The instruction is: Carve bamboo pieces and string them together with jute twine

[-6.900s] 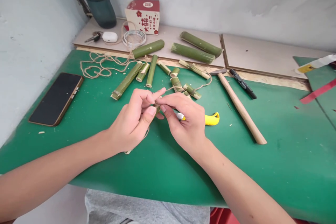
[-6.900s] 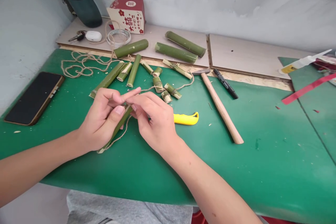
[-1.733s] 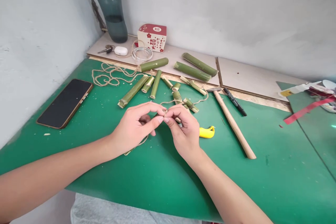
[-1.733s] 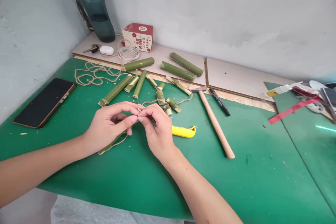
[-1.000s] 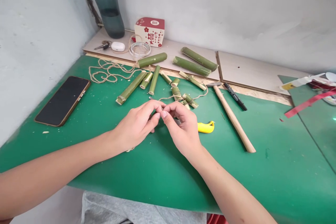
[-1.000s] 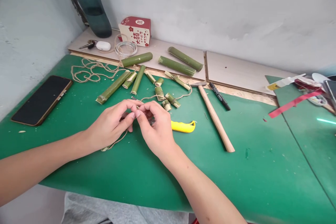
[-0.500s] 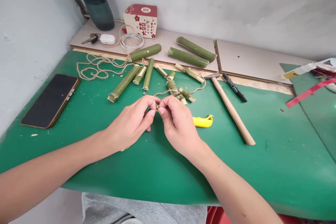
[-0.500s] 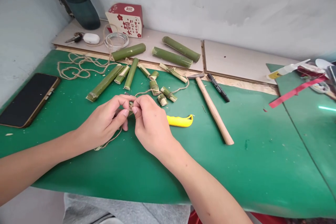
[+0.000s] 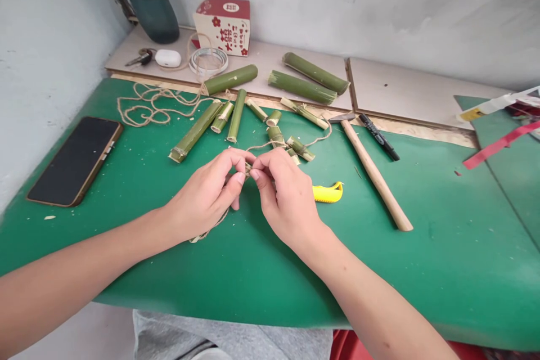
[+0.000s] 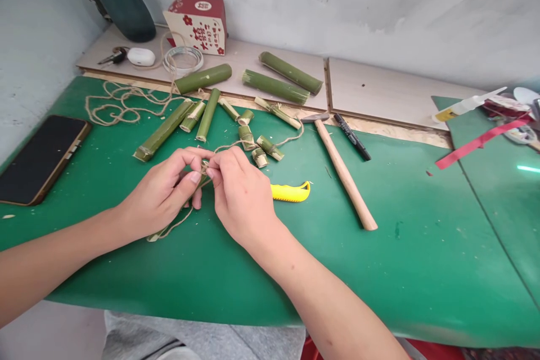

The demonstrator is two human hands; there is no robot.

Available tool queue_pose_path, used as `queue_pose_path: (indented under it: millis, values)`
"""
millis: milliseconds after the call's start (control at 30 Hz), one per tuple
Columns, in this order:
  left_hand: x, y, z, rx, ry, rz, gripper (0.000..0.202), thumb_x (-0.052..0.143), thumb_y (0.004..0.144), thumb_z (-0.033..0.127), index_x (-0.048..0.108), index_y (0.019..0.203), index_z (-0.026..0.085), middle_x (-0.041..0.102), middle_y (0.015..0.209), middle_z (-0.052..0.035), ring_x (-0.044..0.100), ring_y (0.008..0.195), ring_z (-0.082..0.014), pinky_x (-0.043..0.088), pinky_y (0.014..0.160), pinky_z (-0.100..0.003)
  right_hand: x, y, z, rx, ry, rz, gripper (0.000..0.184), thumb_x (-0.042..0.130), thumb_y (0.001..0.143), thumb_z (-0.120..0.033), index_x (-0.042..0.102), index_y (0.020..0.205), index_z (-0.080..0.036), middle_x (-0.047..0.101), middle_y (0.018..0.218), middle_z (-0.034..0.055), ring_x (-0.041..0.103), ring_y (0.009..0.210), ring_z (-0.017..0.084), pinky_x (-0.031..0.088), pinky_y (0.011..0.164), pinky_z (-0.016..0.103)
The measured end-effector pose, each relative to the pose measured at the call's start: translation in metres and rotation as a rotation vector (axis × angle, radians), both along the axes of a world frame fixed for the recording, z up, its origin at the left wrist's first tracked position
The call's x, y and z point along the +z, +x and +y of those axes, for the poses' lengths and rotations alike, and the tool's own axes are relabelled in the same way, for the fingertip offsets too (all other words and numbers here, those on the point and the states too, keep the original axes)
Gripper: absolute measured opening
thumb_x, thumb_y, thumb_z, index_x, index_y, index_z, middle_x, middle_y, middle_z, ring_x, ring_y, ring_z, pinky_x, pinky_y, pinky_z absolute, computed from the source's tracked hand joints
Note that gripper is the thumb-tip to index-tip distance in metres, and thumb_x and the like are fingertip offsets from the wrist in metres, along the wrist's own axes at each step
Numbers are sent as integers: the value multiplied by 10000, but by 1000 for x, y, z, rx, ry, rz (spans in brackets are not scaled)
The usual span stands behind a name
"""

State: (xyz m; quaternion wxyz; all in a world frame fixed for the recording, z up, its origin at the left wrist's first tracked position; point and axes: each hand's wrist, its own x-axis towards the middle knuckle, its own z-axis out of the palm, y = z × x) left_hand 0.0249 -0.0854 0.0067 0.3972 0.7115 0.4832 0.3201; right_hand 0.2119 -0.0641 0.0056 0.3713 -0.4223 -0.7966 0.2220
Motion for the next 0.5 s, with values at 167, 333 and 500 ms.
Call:
queue_pose_path:
  millis: [167,333,500]
  values:
    - [-2,0,0,5,-31,-54,149,408,1110,334,450,1020,222,592,1451,-80,638,576,-30,535,647,-253,-5,2,1,15,181,30,203,501,1047,-121,639,1053,-269,691,991,48,665,827,167,518,687,311]
    - [-1,0,0,22,-56,-48,156,401,1113,362,453,1047,231,686,1330,-83,655,583,-64,543,655,-262,-9,3,1,23,296,89,192,602,995,-88,698,1067,-238,736,952,47,698,786,152,546,668,297]
    - [1,1,0,19,-37,-26,142,389,1116,357,436,1035,250,737,814,16,663,557,-128,544,682,-291,-9,1,1,24,268,123,152,647,974,-96,681,1018,-238,749,949,44,730,830,169,560,680,302]
